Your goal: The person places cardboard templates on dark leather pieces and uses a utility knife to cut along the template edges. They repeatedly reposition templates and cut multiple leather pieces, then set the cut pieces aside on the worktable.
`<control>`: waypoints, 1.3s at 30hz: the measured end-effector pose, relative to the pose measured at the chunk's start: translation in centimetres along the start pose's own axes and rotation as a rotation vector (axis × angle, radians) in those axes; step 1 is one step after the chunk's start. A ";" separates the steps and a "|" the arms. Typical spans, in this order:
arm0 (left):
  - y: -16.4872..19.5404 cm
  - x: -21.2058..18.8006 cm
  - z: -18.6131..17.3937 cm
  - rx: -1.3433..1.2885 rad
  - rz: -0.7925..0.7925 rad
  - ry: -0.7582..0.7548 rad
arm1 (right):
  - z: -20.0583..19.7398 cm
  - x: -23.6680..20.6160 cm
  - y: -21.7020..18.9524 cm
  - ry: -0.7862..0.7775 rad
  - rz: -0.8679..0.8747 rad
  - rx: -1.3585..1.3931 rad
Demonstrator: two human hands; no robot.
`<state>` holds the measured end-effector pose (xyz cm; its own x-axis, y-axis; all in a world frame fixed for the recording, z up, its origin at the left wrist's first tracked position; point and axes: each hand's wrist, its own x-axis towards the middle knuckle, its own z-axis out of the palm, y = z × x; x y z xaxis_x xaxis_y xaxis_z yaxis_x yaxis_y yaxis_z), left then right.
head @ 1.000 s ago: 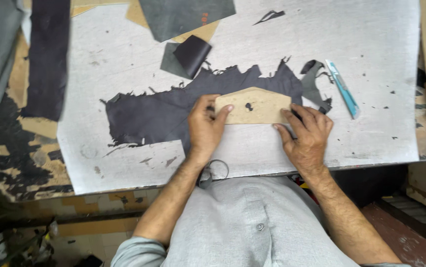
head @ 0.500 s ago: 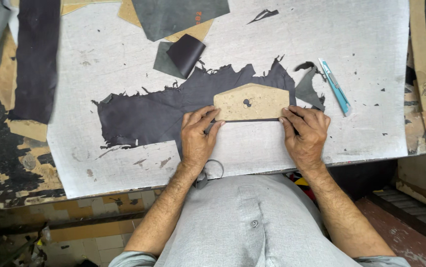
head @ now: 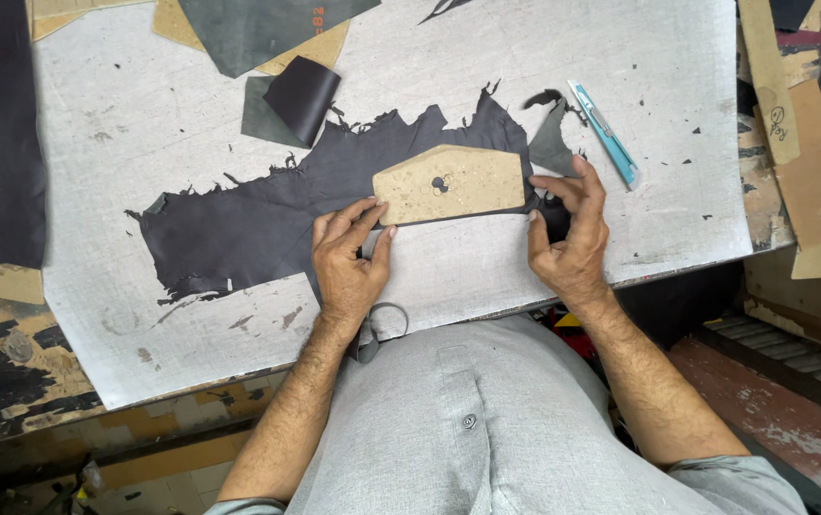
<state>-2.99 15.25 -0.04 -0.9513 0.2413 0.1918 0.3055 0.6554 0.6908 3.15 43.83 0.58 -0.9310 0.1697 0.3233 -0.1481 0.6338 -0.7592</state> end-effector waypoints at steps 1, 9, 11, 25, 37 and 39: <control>-0.1 0.0 0.1 0.002 0.000 -0.001 | 0.0 0.0 0.1 -0.026 -0.041 -0.109; -0.2 -0.2 0.4 0.005 0.004 0.009 | 0.6 0.0 0.3 -0.073 -0.024 -0.272; -0.2 -0.2 0.4 0.002 0.002 0.011 | 0.7 0.0 0.3 -0.051 -0.052 -0.266; 0.0 0.1 0.2 -0.033 -0.016 0.028 | 0.8 0.3 0.6 -0.044 -0.059 -0.281; 7.4 0.6 2.2 0.449 0.103 -0.671 | -1.1 3.0 -0.4 -0.230 0.079 -0.278; 7.5 0.6 2.5 0.486 0.137 -0.661 | -2.7 5.0 0.7 0.022 -0.101 -0.485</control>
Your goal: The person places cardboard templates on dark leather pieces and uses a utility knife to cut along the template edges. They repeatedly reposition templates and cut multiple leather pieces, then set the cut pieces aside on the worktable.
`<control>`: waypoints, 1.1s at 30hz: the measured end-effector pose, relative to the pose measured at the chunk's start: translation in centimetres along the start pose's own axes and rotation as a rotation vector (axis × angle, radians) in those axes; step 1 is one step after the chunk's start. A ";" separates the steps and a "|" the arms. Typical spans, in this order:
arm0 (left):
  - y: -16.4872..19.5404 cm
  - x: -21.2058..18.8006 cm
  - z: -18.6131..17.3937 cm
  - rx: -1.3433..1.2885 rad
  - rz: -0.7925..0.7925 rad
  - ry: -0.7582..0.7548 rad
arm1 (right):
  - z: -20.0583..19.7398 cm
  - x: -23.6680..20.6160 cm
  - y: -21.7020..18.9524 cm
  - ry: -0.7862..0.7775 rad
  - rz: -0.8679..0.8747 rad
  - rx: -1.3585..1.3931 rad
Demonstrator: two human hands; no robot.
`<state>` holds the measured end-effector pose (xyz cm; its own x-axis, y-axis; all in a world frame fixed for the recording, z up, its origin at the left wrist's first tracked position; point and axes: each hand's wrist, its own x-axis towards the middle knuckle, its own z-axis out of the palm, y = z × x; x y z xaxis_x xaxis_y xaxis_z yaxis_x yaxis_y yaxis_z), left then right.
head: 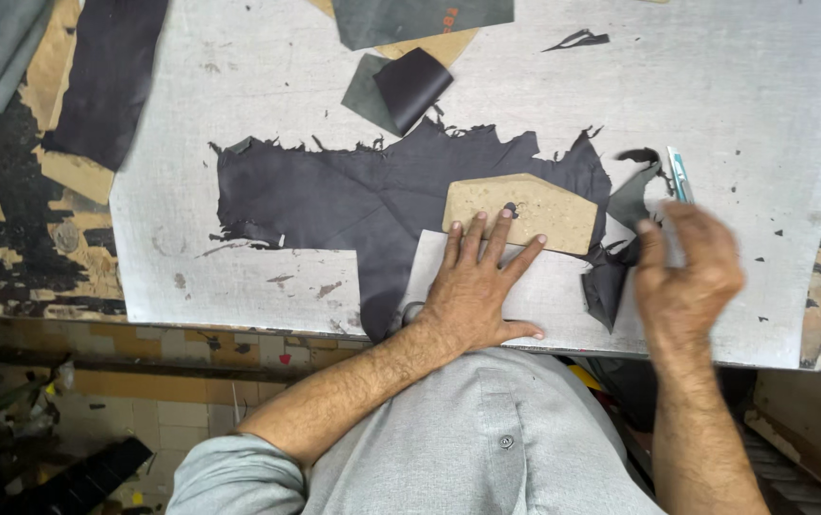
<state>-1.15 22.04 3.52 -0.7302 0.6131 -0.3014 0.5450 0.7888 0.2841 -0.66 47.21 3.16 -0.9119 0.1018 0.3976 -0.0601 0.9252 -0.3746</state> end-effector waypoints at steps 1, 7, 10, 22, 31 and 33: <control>0.1 0.1 0.2 0.017 0.006 0.009 | -0.3 0.8 1.2 0.009 -0.011 -0.079; 0.3 0.2 2.9 0.047 0.003 0.041 | 0.3 2.3 6.0 -0.194 0.084 -0.119; -0.1 0.3 4.2 0.018 0.005 0.121 | -0.3 4.8 6.1 -0.154 0.346 0.403; -1.3 0.1 6.0 0.016 0.016 0.234 | 8.7 12.9 -9.5 -0.982 -0.920 0.441; -1.4 0.4 7.3 0.011 0.015 0.289 | 14.1 13.7 -14.2 -0.978 -1.383 0.388; -1.4 0.4 7.2 0.002 0.015 0.293 | 14.7 13.9 -14.0 -1.034 -1.433 0.273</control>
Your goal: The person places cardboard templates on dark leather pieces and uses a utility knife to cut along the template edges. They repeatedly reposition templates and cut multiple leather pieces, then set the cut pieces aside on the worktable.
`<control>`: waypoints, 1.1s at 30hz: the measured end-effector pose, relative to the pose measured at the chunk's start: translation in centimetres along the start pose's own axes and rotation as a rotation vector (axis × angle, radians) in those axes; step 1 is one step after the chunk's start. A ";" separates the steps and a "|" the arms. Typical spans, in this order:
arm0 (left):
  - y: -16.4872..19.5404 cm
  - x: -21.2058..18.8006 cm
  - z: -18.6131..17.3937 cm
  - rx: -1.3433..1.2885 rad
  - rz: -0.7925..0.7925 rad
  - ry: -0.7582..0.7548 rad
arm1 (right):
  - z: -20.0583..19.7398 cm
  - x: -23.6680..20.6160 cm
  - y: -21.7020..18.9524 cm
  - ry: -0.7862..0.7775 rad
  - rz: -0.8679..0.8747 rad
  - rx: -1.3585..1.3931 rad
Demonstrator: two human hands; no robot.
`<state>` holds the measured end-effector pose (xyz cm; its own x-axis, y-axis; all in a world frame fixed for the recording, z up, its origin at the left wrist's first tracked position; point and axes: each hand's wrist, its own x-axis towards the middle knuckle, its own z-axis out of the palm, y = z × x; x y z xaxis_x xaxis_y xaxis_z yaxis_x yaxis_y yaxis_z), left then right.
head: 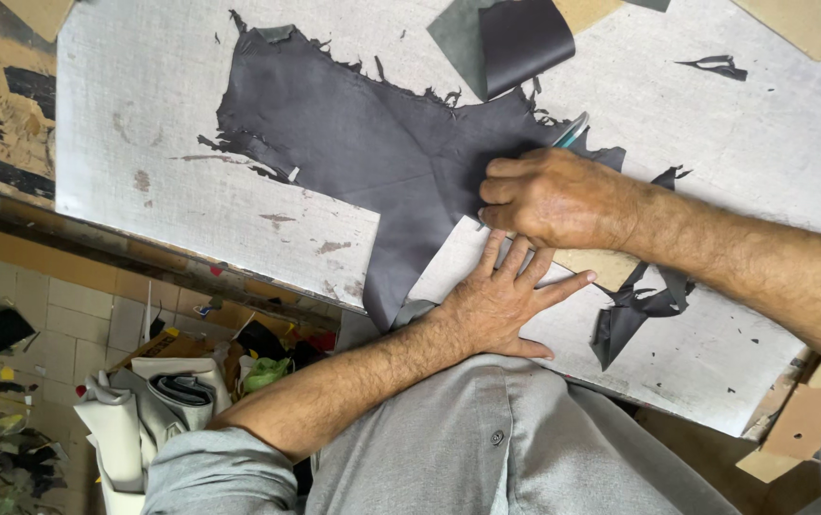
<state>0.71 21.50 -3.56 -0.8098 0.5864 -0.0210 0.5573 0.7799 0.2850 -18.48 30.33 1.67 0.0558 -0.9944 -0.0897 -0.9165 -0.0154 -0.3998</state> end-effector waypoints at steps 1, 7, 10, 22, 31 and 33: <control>0.0 0.0 -0.1 -0.004 0.003 0.000 | -0.3 -0.2 0.3 -0.054 0.006 -0.023; -0.3 0.0 -0.8 -0.045 -0.011 -0.010 | -9.4 -6.2 5.8 0.186 0.250 -0.509; -0.3 -0.1 -0.9 -0.030 -0.002 -0.005 | -6.9 -7.6 2.2 0.407 0.460 -0.491; 0.3 0.3 0.0 -0.028 -0.001 -0.025 | 2.4 -4.6 -4.8 0.768 0.728 0.055; 0.7 0.5 -0.5 -0.024 -0.012 -0.075 | 3.9 -5.7 -4.6 0.680 0.745 -0.102; 0.8 0.8 -1.4 0.014 -0.005 -0.068 | 3.5 -8.8 -5.4 0.672 0.809 -0.139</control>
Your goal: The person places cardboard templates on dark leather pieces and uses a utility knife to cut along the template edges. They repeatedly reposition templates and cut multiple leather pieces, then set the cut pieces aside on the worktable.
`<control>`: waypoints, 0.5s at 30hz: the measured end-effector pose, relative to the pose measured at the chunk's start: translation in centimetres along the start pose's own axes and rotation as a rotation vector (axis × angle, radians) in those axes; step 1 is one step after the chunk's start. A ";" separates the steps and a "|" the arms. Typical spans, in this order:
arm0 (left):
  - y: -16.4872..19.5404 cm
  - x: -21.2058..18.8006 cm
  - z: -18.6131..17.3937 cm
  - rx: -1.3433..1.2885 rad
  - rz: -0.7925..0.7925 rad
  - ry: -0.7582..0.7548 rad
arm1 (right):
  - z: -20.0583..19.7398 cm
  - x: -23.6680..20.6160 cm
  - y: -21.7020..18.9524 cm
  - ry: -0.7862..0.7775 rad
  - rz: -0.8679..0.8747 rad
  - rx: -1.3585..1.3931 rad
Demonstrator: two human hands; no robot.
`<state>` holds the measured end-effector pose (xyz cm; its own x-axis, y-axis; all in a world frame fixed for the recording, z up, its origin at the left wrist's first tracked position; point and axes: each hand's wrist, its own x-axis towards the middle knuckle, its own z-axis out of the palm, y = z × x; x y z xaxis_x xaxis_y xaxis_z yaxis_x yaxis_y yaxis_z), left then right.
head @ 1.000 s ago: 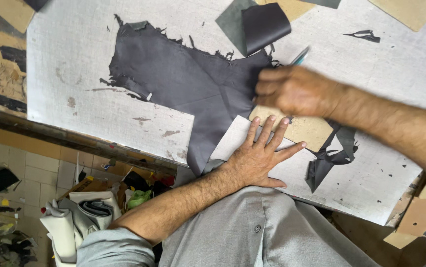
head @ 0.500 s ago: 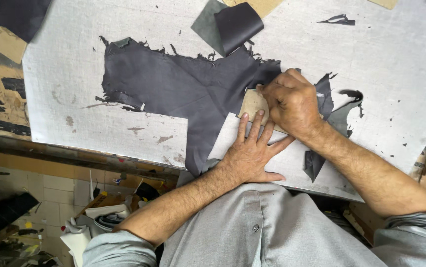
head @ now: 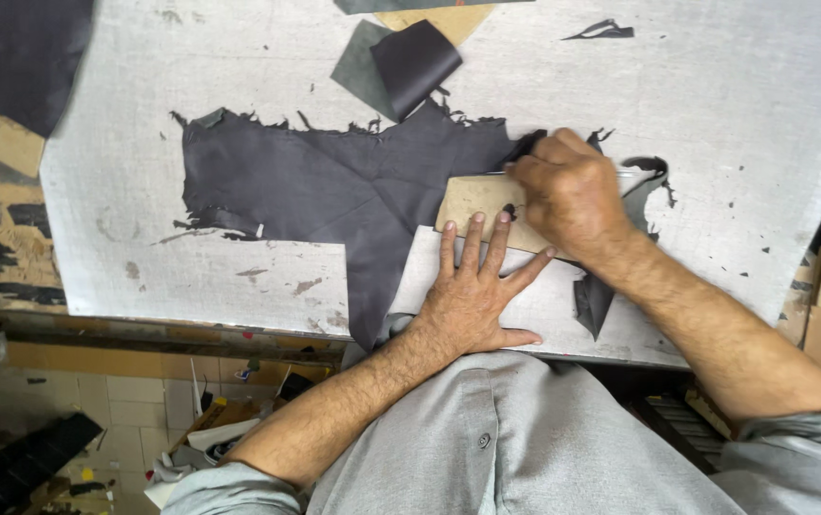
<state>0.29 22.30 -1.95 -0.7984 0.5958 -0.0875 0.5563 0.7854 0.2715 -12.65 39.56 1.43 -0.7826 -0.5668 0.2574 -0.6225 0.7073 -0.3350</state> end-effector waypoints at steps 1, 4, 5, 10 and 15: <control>0.0 0.2 -0.5 0.019 0.001 0.007 | -1.7 -1.1 1.2 0.002 0.043 -0.034; 0.1 0.7 -2.2 0.028 0.033 -0.161 | -5.2 -4.7 2.7 0.018 0.206 -0.165; 0.2 0.9 -2.7 0.037 0.032 -0.166 | -5.8 -5.7 2.6 0.029 0.266 -0.214; 0.4 1.8 -5.0 0.080 0.067 -0.256 | -1.0 -6.0 -1.0 0.286 0.405 0.048; 0.4 2.6 -6.3 0.162 0.103 -0.323 | 1.6 -4.4 -1.2 0.242 0.380 -0.035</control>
<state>-3.00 23.10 3.92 -0.6368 0.6752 -0.3724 0.6799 0.7195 0.1419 -8.47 40.51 -0.73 -0.9323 -0.1526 0.3279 -0.2877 0.8624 -0.4165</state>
